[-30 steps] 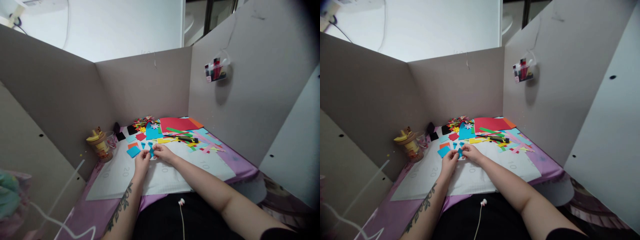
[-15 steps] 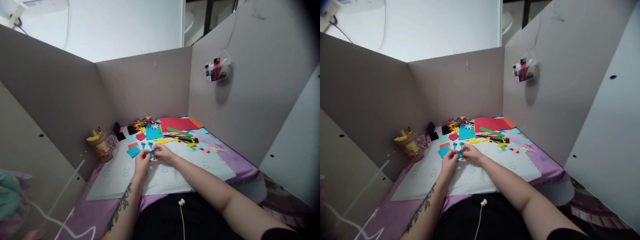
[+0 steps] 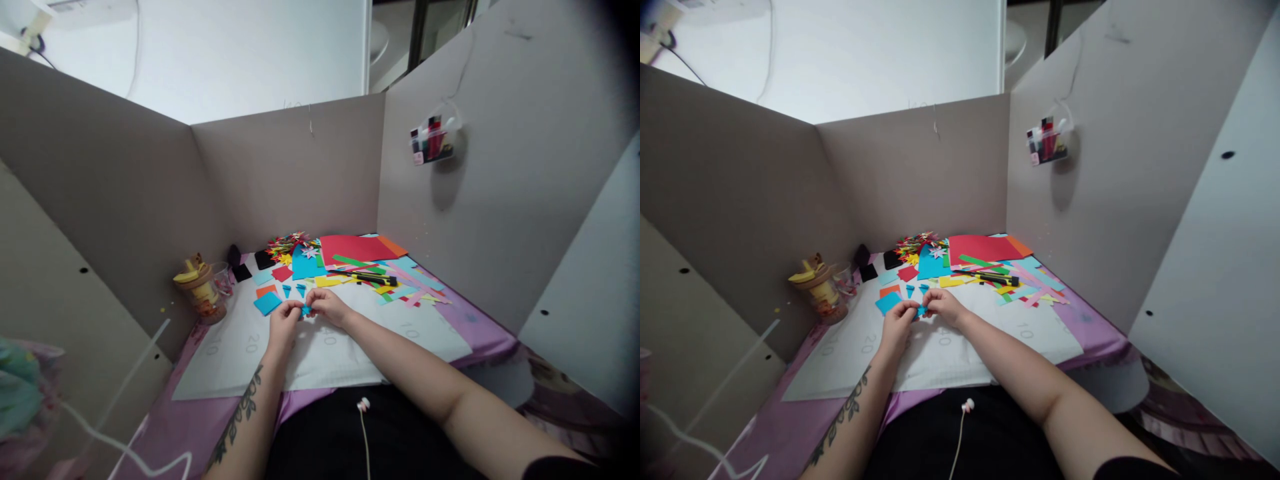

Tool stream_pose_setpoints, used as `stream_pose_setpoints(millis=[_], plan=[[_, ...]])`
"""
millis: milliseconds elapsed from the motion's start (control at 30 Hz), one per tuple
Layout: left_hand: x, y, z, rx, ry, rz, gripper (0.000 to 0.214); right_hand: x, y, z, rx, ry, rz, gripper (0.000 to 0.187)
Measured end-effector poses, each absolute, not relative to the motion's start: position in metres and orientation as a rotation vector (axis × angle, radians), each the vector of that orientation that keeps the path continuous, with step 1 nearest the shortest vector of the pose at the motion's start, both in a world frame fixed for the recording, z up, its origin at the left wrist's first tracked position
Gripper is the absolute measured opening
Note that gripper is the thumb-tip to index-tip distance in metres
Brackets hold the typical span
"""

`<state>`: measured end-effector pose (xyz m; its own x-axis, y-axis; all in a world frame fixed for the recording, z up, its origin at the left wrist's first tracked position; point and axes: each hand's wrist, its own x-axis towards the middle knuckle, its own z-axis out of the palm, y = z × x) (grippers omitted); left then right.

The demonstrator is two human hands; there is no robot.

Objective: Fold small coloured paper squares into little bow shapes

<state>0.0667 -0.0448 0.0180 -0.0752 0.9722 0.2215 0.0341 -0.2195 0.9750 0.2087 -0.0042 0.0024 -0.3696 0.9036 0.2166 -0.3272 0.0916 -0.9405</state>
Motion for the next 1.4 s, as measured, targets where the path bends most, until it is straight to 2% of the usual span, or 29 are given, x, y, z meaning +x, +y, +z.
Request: stream_pose_setpoints(millis=[333,567,667,867,1000,1400], plan=[[0.067,-0.043,0.016,1.509,1.275,1.432,0.019,0.212,-0.009,-0.005,-0.757,-1.784,0.804,0.022],[0.067,-0.036,0.002,1.452,1.273,1.356,0.024,0.212,-0.019,0.005,-0.722,-1.939,0.512,0.025],[0.066,-0.038,0.003,1.488,1.271,1.360,0.023,0.212,-0.020,0.006,-0.738,-1.949,0.536,0.024],[0.065,-0.042,0.011,1.588,1.272,1.426,0.017,0.210,-0.013,0.002,-0.799,-1.724,0.867,0.011],[0.064,-0.042,0.011,1.654,1.262,1.433,0.015,0.210,-0.010,0.001,-0.848,-1.698,0.934,0.015],[0.065,-0.043,0.011,1.737,1.327,1.450,0.013,0.209,-0.007,-0.002,-0.933,-1.771,0.755,0.013]])
